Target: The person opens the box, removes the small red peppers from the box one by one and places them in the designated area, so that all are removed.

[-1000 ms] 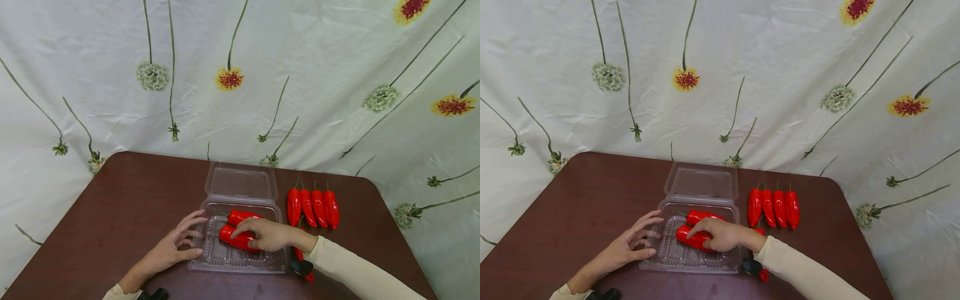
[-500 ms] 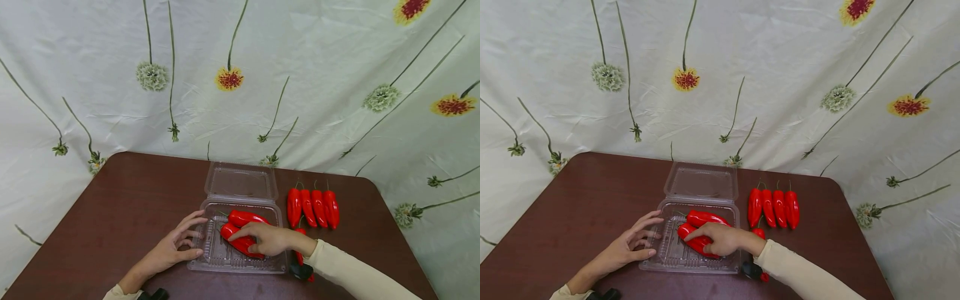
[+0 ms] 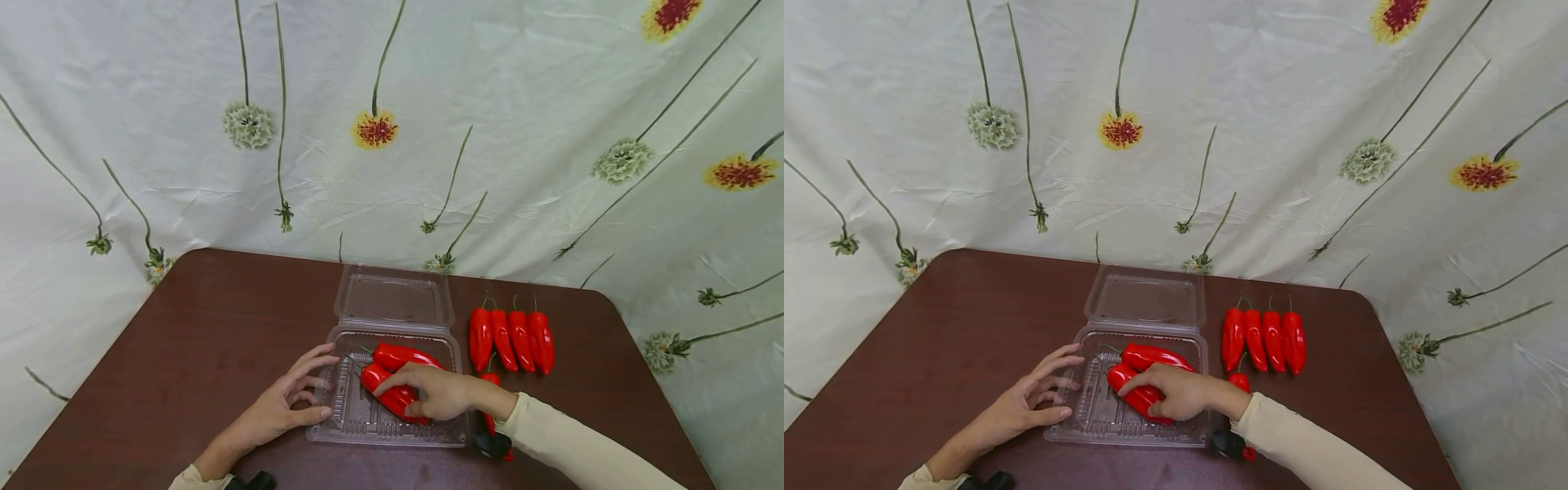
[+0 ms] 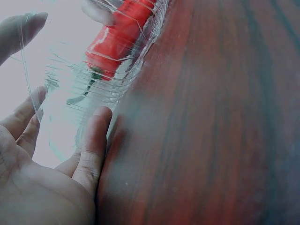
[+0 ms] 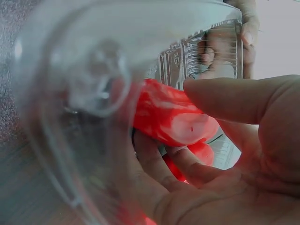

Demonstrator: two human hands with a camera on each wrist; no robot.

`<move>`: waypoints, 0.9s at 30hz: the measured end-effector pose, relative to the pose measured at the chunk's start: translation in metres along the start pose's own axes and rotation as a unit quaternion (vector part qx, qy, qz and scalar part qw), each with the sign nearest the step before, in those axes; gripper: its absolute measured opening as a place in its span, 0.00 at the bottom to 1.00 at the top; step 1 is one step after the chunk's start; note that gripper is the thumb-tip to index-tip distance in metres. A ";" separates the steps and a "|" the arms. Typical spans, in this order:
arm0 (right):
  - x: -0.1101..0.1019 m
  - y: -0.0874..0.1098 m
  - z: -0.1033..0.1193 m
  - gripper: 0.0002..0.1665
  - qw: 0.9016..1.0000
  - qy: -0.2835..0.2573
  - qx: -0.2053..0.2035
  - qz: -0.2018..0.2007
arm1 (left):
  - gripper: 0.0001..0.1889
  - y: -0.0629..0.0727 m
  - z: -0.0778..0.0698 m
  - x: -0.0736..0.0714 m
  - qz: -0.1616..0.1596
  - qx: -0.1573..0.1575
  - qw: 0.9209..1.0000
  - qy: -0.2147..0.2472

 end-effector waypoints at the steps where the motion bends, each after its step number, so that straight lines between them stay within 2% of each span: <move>1: 0.000 0.000 0.000 0.28 1.000 -0.004 0.001 -0.001 | 0.36 0.000 0.000 0.000 -0.001 -0.001 1.000 -0.002; 6: 0.000 0.000 -0.002 0.26 1.000 -0.021 -0.001 -0.008 | 0.36 0.000 0.000 0.000 -0.002 -0.007 1.000 -0.002; 14: -0.003 0.002 -0.003 0.30 0.999 -0.048 0.009 -0.014 | 0.36 0.001 0.001 0.000 -0.003 -0.010 1.000 -0.002; 27: -0.008 0.007 0.000 0.30 0.994 -0.109 0.000 -0.025 | 0.36 0.001 -0.001 0.001 -0.004 -0.008 1.000 -0.003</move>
Point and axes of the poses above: each hand's wrist, its own y-axis away from the middle knuckle, its own x-axis out of the palm, z = x × y, the point moved 5 cm from there along -y, towards the middle knuckle, and after that the axes turned 5 degrees about y, right-handed, at the moved point
